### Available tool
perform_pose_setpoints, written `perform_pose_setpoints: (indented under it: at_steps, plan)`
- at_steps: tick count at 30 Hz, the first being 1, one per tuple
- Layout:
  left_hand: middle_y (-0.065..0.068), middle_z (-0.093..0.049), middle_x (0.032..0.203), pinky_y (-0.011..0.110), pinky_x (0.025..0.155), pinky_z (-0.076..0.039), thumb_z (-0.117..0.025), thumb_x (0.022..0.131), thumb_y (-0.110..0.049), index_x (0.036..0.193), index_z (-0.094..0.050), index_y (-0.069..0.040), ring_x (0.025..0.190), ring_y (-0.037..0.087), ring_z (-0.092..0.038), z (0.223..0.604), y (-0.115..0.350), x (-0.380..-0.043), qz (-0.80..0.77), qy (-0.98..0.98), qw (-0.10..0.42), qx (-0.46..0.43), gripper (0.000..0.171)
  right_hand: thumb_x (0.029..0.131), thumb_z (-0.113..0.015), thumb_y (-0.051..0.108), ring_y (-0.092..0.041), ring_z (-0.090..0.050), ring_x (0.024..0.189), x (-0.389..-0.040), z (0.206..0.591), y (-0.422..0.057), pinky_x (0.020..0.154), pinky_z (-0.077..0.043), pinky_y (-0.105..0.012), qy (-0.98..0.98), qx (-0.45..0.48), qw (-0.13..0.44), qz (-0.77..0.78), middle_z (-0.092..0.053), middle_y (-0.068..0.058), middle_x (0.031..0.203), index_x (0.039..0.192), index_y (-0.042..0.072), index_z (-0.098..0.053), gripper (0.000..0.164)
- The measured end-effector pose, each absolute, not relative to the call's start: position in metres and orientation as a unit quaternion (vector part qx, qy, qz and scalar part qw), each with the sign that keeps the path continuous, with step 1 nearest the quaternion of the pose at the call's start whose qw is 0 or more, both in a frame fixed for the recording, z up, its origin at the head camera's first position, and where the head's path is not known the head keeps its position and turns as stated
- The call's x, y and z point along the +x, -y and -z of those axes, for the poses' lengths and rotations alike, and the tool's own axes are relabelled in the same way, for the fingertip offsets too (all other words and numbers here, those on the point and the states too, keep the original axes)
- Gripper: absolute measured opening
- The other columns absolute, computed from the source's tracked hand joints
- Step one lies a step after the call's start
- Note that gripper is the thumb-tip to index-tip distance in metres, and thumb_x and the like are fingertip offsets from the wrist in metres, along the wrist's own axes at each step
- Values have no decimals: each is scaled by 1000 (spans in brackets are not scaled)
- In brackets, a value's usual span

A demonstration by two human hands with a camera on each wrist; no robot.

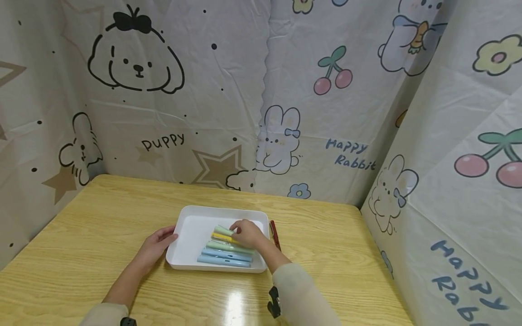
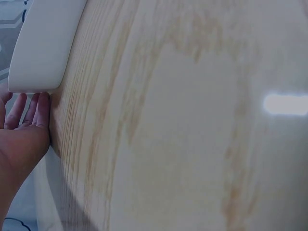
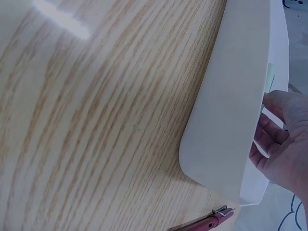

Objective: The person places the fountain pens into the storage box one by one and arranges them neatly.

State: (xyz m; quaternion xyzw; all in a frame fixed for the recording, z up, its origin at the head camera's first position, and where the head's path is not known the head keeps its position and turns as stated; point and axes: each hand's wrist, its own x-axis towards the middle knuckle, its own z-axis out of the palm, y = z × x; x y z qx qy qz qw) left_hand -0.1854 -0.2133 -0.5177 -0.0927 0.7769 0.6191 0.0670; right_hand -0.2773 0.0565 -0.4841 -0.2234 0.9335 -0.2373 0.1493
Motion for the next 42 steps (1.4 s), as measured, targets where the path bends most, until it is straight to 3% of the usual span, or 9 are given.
perform_pose_setpoints:
  at_steps: [6, 14, 23, 42]
  plan:
    - [25, -35, 145, 33, 106, -39, -46, 99, -30, 144, -29, 3, 134, 33, -35, 518, 213, -186, -619, -777, 67, -94, 58, 89, -60, 19, -10, -51, 76, -277, 485, -57, 66, -45, -26, -934, -220, 149, 237, -61, -1, 88, 109, 13, -68, 22]
    - [26, -34, 146, 42, 109, -36, -46, 99, -30, 144, -28, 3, 134, 34, -34, 519, 213, -185, -621, -775, 70, -92, 58, 90, -60, 18, -11, -50, 75, -276, 486, -56, 65, -43, -26, -934, -216, 148, 242, -59, -1, 87, 109, 12, -68, 22]
    - [25, -34, 146, 37, 108, -38, -45, 99, -30, 144, -28, 2, 134, 33, -35, 521, 214, -186, -621, -775, 69, -94, 58, 91, -59, 20, -11, -50, 76, -275, 485, -55, 66, -44, -27, -938, -212, 149, 232, -59, -1, 88, 109, 15, -68, 21]
    - [25, -33, 146, 43, 110, -34, -46, 99, -31, 144, -28, 3, 135, 34, -34, 518, 213, -185, -617, -778, 68, -96, 59, 90, -59, 19, -11, -51, 78, -276, 484, -56, 70, -46, -29, -937, -213, 160, 224, -60, -1, 90, 110, 16, -68, 22]
